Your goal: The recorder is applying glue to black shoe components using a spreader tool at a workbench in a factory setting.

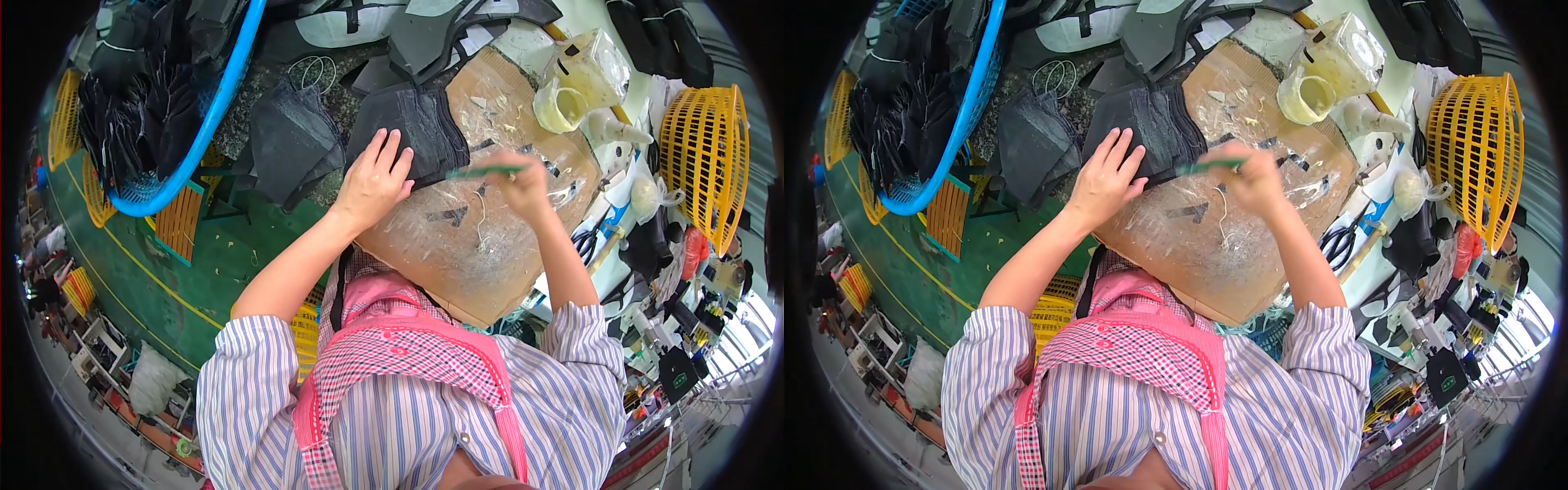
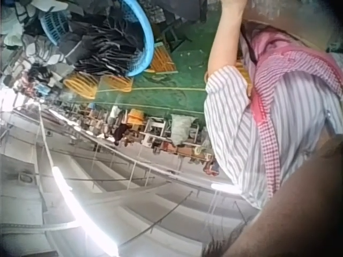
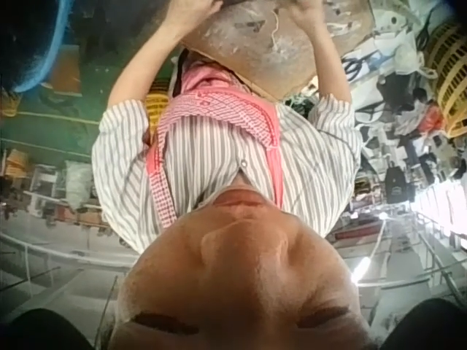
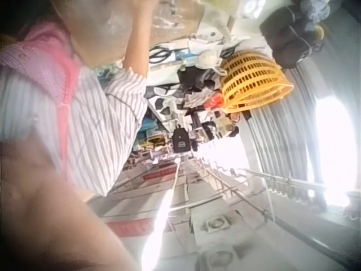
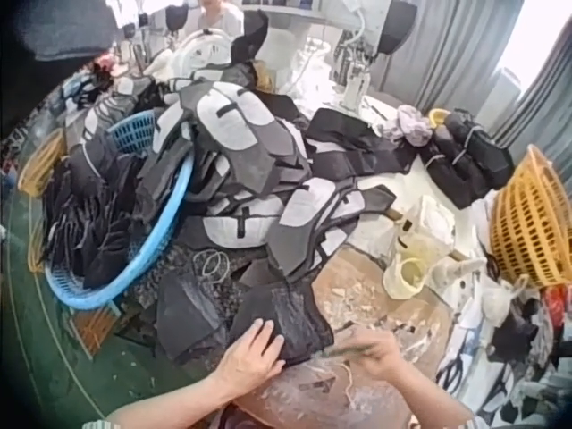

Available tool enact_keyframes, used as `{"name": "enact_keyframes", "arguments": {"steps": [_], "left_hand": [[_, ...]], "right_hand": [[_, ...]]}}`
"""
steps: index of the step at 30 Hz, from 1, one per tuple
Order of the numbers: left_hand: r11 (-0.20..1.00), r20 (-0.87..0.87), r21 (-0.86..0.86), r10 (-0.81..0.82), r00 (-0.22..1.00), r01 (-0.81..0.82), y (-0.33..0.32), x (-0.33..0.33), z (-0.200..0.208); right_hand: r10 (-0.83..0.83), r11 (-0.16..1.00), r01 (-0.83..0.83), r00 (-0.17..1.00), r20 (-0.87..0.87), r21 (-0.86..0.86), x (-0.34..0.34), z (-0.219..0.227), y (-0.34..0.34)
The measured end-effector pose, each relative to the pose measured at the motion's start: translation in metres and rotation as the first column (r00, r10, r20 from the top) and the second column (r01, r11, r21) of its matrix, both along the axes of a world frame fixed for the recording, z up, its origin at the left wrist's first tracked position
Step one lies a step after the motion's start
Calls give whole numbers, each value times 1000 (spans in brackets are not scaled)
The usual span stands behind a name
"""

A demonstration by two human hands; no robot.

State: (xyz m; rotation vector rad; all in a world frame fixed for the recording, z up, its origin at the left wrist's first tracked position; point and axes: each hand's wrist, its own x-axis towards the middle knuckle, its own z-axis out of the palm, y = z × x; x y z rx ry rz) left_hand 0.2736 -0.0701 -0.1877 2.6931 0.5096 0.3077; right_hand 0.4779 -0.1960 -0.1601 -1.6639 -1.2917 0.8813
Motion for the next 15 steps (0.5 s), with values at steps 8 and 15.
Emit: {"name": "enact_keyframes", "arguments": {"steps": [8, 15], "left_hand": [[354, -248, -806, 527, 813, -475, 36, 5, 3], [789, 370, -437, 596, 713, -432, 38, 20, 50]], "right_hand": [[-679, 728, 542, 491, 546, 419, 91, -14, -15], [-820, 509, 829, 548, -162, 231, 112, -9, -54]]}}
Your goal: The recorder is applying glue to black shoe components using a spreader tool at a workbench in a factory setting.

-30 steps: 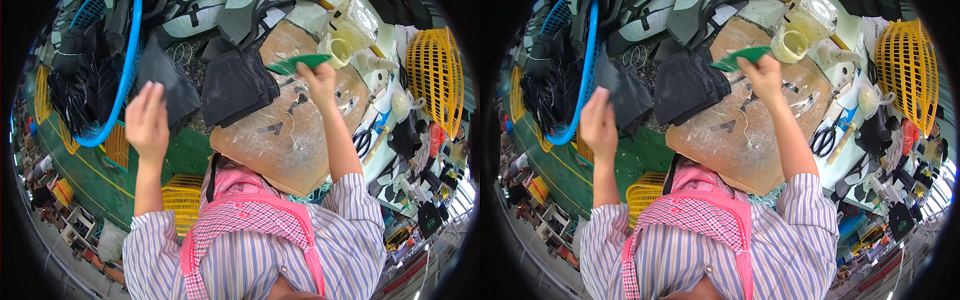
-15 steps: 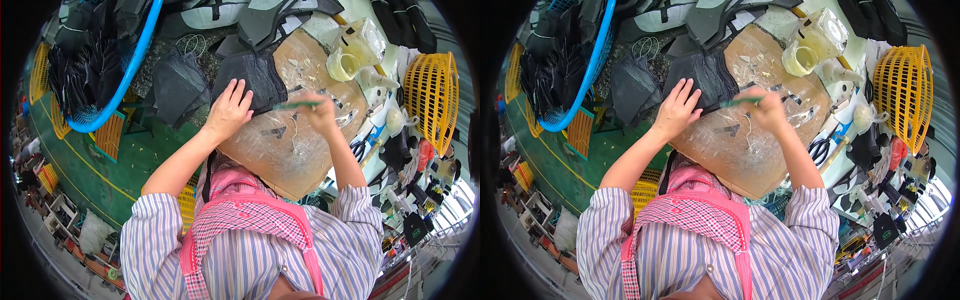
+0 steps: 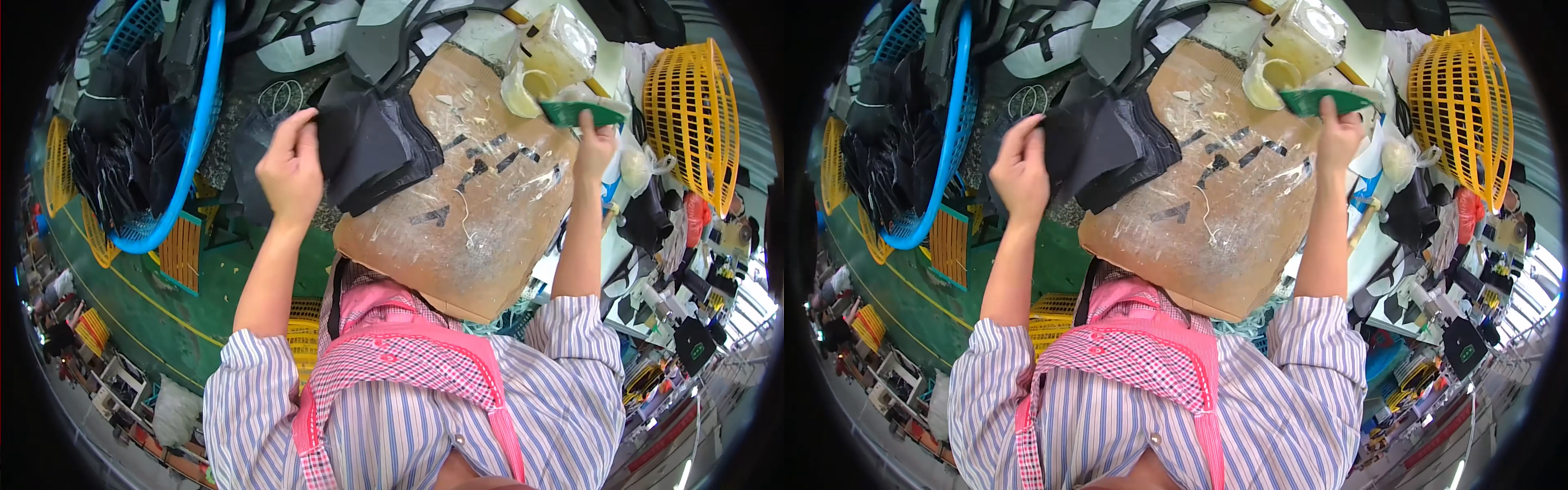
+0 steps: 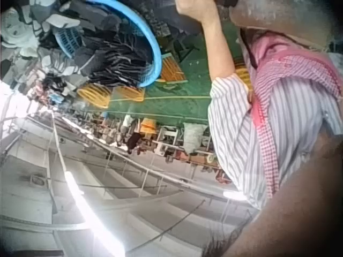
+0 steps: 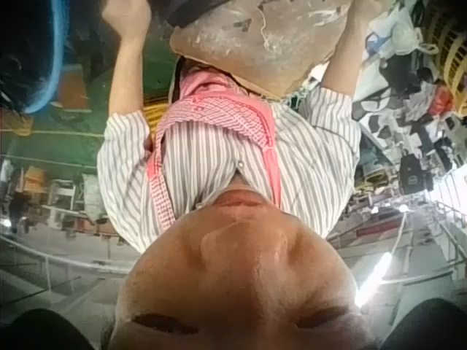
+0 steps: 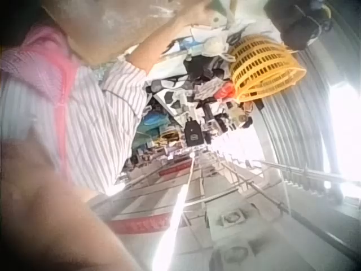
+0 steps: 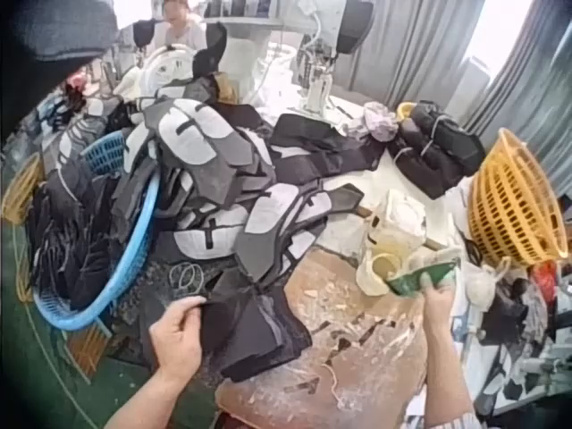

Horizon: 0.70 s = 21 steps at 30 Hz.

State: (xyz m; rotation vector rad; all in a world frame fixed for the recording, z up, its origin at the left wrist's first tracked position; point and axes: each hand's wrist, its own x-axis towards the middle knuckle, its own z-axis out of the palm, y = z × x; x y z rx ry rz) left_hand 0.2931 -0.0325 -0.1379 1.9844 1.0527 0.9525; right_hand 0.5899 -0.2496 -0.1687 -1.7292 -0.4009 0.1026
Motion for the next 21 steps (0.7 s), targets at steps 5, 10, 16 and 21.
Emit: {"name": "enact_keyframes", "arguments": {"steps": [5, 10, 16, 21], "left_hand": [[976, -187, 84, -185, 965, 203, -3, -2, -9], [938, -115, -16, -347, 931, 348, -7, -3, 10], [871, -336, 123, -415, 846, 476, -20, -30, -42], [962, -288, 164, -166, 943, 219, -15, -31, -17]], "right_hand": [[501, 859, -496, 758, -418, 131, -49, -4, 29], [926, 132, -882, 272, -260, -453, -107, 35, 89], [782, 258, -965, 179, -597, 50, -125, 3, 101], [831, 103, -832, 373, -412, -545, -138, 23, 104]]}}
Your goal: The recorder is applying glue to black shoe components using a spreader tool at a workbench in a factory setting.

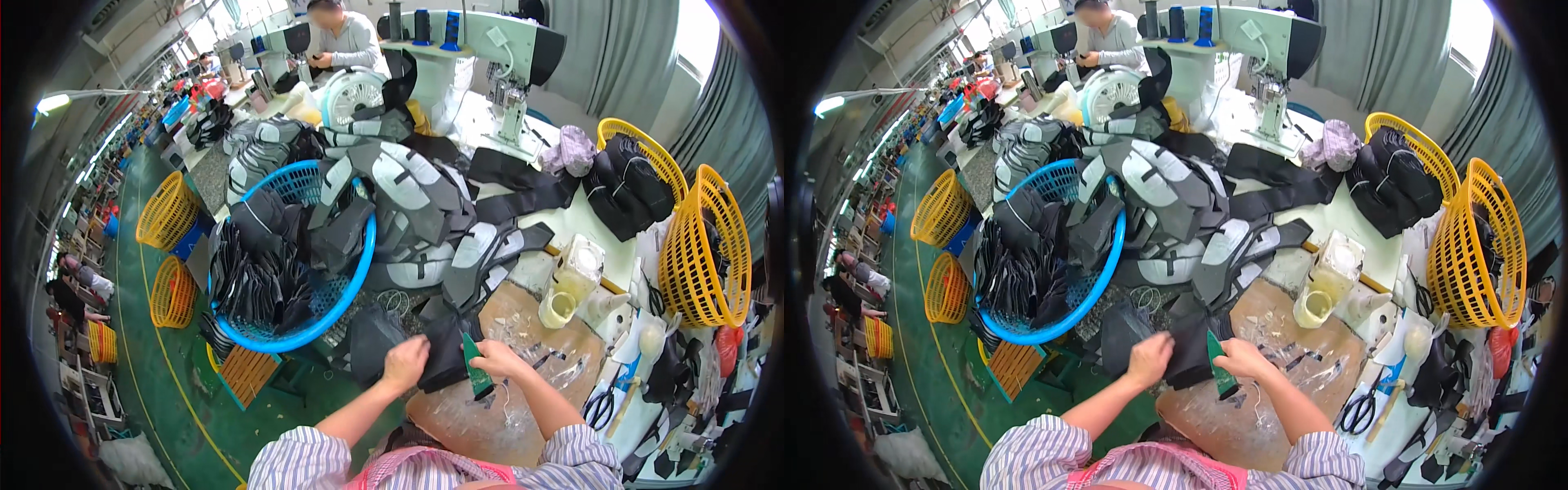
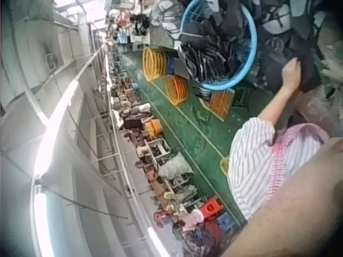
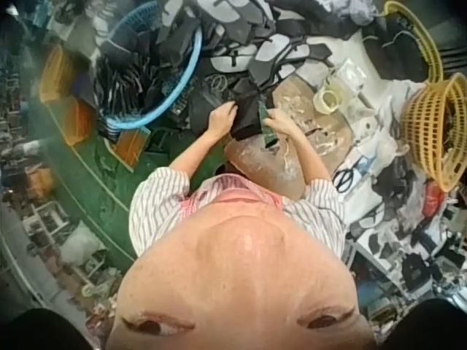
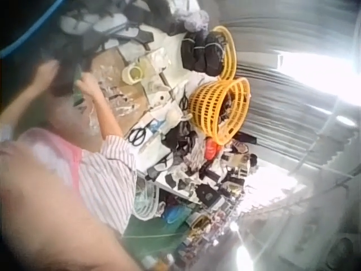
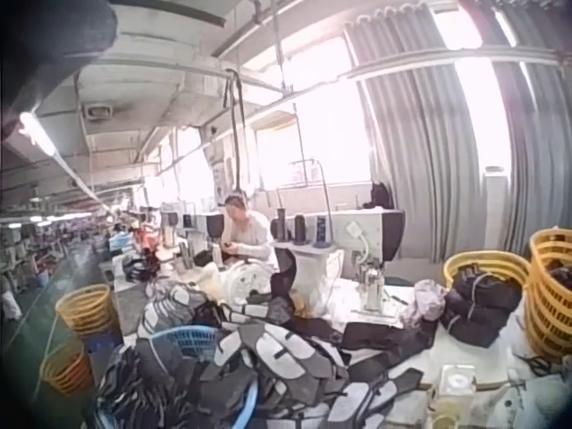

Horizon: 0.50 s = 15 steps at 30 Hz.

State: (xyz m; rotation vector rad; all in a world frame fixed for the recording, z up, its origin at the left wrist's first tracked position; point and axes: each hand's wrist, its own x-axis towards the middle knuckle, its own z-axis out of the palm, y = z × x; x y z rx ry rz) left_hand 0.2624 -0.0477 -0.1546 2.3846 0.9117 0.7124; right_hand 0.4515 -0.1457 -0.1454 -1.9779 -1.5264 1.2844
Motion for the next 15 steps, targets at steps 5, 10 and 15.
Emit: {"name": "enact_keyframes", "arguments": {"steps": [5, 10, 15], "left_hand": [[948, 267, 72, 282, 922, -311, 55, 3, 69], [779, 90, -543, -318, 944, 314, 70, 22, 65], [735, -232, -582, -560, 795, 348, 66, 47, 13]], "right_hand": [[26, 999, -39, 952, 306, 37, -16, 18, -2], [-508, 701, 706, 592, -626, 99, 53, -30, -22], [-619, 470, 847, 518, -591, 250, 78, -4, -32]]}}
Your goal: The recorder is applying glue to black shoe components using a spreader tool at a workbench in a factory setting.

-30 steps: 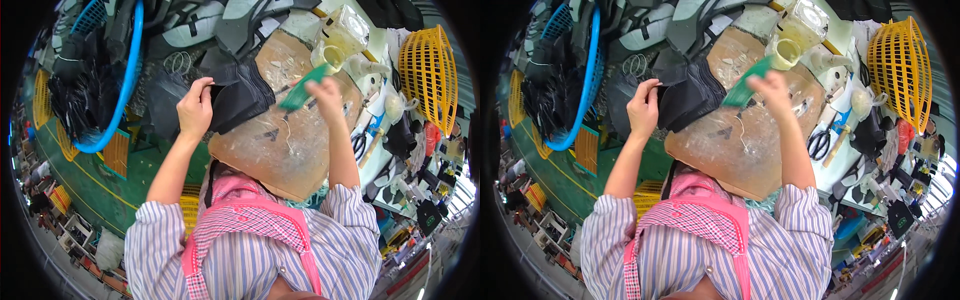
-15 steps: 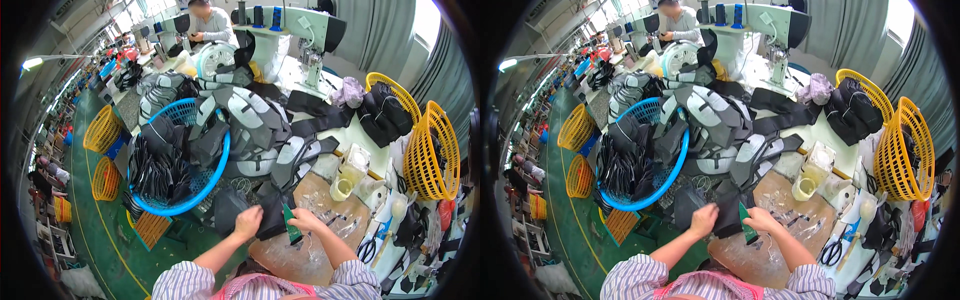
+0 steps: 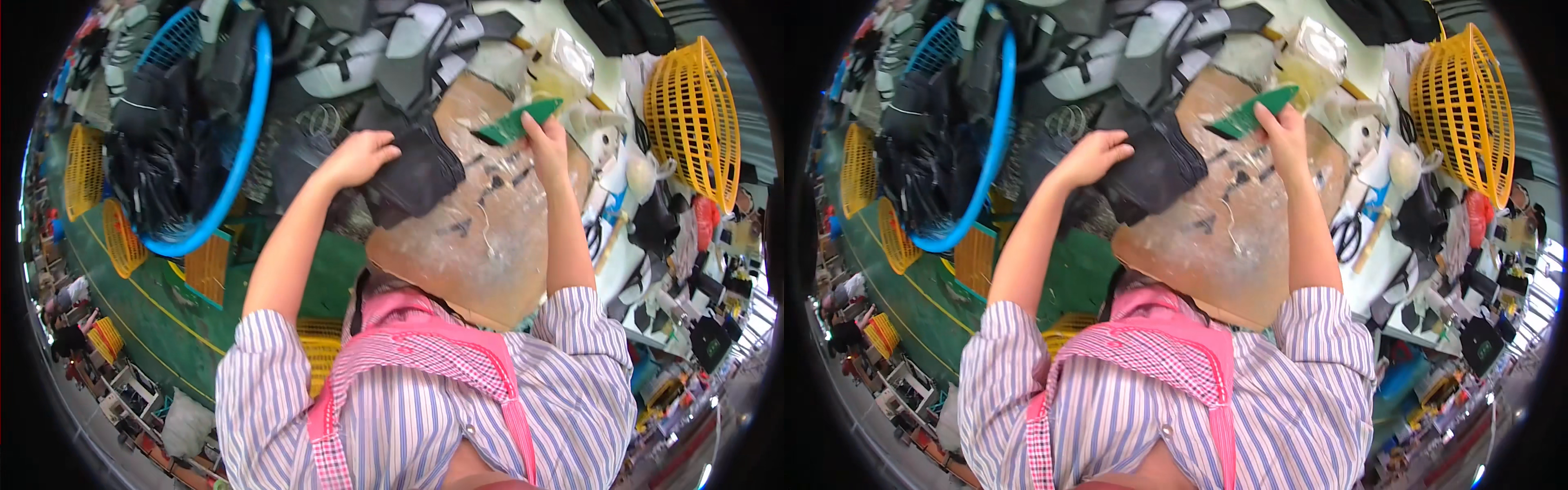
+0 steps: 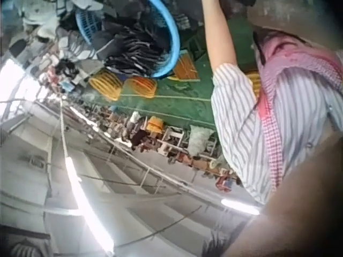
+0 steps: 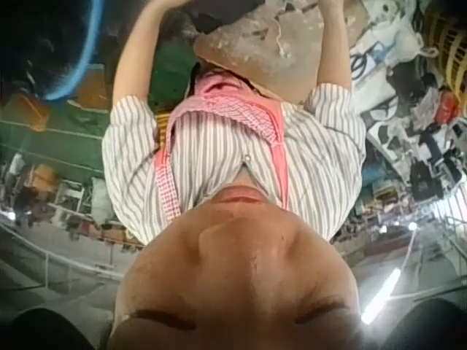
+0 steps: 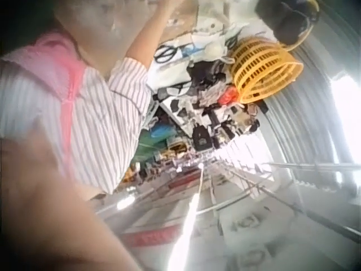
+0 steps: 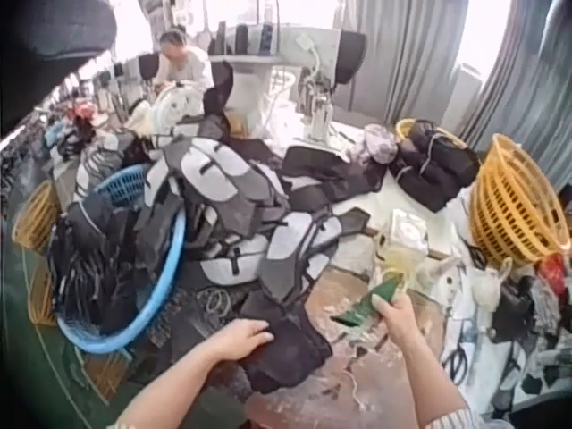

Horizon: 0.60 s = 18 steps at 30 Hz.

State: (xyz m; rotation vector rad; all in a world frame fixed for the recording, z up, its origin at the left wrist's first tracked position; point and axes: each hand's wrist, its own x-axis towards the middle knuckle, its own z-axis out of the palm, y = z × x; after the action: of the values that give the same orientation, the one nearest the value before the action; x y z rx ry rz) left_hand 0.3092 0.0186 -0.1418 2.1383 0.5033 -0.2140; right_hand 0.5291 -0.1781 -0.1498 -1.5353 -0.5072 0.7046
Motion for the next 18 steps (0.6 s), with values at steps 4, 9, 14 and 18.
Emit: {"name": "enact_keyframes", "arguments": {"steps": [4, 9, 14, 18], "left_hand": [[957, -111, 286, 87, 990, -52, -10, 23, -23], [929, -166, 371, 55, 984, 11, -17, 29, -21], [927, -162, 375, 52, 985, 13, -18, 15, -27], [933, -120, 347, 146, 982, -96, -20, 18, -28]], "right_hand": [[333, 943, -332, 943, 16, -8, -23, -17, 28], [282, 955, -254, 938, 203, -155, -30, -32, 60], [488, 854, -417, 849, 201, -312, -28, -33, -3], [259, 962, -250, 963, 74, -113, -34, -27, 5]]}}
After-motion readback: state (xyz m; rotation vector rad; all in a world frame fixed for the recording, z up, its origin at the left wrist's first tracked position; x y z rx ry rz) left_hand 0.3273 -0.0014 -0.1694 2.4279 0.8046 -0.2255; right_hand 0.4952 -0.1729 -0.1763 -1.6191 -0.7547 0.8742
